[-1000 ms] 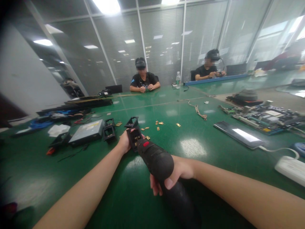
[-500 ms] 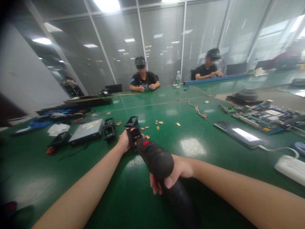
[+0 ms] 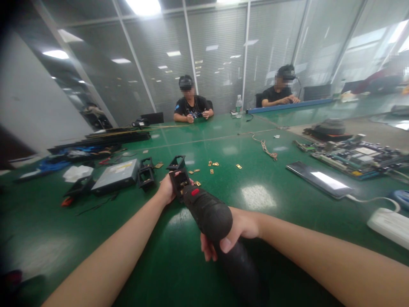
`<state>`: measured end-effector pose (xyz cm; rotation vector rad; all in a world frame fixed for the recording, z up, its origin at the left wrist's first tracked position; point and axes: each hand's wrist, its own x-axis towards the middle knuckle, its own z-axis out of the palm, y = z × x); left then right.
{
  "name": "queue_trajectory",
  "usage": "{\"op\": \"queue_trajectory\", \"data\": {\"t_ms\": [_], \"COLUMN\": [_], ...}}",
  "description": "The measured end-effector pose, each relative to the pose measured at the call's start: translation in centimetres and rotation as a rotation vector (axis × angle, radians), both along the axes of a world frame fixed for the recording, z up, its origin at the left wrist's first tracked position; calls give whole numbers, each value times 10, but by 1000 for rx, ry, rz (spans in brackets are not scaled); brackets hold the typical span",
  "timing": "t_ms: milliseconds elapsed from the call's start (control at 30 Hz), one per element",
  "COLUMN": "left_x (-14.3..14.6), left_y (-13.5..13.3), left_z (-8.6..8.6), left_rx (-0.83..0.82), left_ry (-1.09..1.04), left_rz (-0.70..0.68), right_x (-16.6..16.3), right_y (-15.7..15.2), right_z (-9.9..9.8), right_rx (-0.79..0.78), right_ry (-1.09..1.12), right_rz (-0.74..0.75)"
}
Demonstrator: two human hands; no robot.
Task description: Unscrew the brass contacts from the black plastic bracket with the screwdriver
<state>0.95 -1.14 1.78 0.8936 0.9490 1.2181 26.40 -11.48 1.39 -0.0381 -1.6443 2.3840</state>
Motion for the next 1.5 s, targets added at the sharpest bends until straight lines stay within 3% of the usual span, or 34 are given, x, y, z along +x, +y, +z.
{"op": "queue_trajectory", "data": {"t_ms": [733,1500], "left_x": [3,1], "left_y": [-5,-1], "left_z": [6,3], "left_rx": [3,-34], "left_ry": [41,11], "left_rz": [51,7], "right_x": [-1,0], "right_y": [2,2], "right_z": [0,-3], "right_rx": [-4,1], "right_ry": [5,-24], "right_rz": [6,1]}}
